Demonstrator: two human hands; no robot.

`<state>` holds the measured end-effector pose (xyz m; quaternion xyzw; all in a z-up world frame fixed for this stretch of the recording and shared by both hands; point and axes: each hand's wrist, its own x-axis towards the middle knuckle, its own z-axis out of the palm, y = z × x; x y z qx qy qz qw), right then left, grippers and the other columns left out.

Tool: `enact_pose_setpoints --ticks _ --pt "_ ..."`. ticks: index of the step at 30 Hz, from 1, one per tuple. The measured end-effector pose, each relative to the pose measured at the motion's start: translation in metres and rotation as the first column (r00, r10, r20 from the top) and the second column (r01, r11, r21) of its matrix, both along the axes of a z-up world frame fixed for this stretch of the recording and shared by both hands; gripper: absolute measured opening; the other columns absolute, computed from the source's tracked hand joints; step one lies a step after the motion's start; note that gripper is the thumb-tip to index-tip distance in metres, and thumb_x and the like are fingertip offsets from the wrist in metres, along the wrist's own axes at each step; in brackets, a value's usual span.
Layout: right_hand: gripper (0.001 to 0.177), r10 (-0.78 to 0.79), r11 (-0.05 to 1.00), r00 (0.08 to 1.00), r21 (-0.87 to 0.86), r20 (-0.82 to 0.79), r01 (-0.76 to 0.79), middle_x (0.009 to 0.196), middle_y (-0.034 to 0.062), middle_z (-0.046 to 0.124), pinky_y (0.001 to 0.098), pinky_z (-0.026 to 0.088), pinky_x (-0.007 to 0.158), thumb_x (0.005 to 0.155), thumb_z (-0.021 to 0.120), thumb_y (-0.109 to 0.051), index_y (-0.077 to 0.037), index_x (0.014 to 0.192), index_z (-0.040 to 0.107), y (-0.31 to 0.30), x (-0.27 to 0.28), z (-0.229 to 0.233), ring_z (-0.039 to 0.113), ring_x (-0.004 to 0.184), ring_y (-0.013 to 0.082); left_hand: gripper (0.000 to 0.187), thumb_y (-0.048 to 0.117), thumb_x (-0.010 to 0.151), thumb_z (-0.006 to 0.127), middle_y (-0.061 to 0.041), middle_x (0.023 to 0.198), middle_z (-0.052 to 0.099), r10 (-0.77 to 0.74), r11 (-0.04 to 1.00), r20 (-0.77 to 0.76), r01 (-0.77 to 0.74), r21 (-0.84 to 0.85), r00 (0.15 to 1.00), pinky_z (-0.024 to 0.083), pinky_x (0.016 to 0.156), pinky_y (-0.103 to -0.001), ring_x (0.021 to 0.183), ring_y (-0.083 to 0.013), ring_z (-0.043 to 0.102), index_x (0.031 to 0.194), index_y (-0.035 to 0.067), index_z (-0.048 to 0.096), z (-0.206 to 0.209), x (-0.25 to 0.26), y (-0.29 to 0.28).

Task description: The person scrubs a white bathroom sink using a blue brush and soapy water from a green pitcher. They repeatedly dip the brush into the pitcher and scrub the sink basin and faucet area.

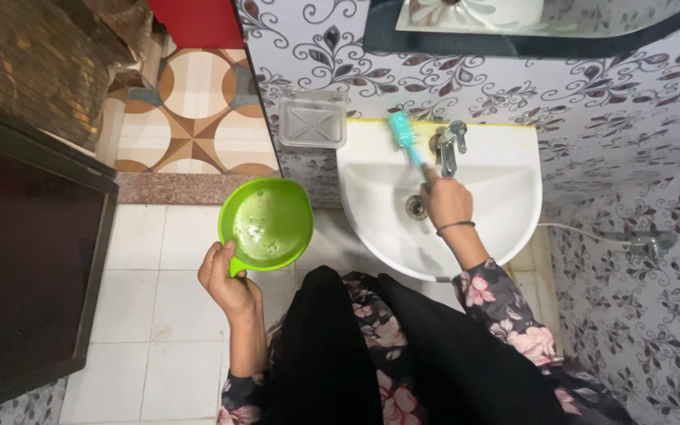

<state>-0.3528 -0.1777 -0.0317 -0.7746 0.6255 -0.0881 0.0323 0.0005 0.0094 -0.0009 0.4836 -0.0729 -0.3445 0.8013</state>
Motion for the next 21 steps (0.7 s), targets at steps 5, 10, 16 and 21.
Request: enact_pose_setpoints --ticks 5,10,16,21 --pt "0.042 -0.032 0.999 0.995 -0.004 -0.096 0.032 0.082 0.0164 0.072 0.0496 0.054 0.062 0.088 0.067 -0.029 -0.031 0.13 0.069 0.001 -0.016 0.023 0.07 0.073 0.0368 0.034 0.007 0.089 0.064 0.005 0.063 0.042 -0.009 1.0 0.0 0.009 -0.014 1.0 0.023 0.048 -0.023 0.053 -0.006 0.033 0.063 0.014 0.042 -0.001 0.002 -0.001" --pt "0.039 -0.027 0.992 0.97 -0.129 -0.24 -0.005 0.081 0.0145 0.07 0.0472 0.054 0.058 0.094 0.064 -0.026 -0.03 0.132 0.069 -0.007 -0.011 0.013 0.069 0.067 0.0338 0.036 0.007 0.09 0.063 0.006 0.062 0.04 -0.037 0.999 0.003 0.038 -0.032 0.999 0.023 0.049 -0.024 0.053 -0.0061 0.032 0.063 0.014 0.041 -0.007 0.004 0.005" --pt "0.043 0.186 0.946 0.951 -0.218 -0.247 -0.242 0.078 0.012 0.067 0.0447 0.051 0.05 0.092 0.062 -0.019 -0.033 0.132 0.07 -0.008 -0.019 0.013 0.066 0.058 0.0311 0.031 0.006 0.088 0.062 0.006 0.065 0.044 -0.057 0.998 -0.004 0.057 0.024 0.998 0.023 0.05 -0.024 0.056 -0.0058 0.035 0.064 0.014 0.044 0.006 0.01 0.012" --pt "0.039 0.098 0.938 0.922 -0.275 -0.375 -0.212 0.077 0.0077 0.064 0.04 0.051 0.053 0.094 0.064 -0.023 -0.034 0.13 0.071 -0.022 -0.037 0.016 0.065 0.059 0.0271 0.036 0.006 0.09 0.062 0.006 0.063 0.04 -0.064 0.998 0.034 0.065 -0.012 0.997 0.022 0.049 -0.024 0.054 -0.0058 0.031 0.063 0.015 0.04 0.005 0.021 0.018"
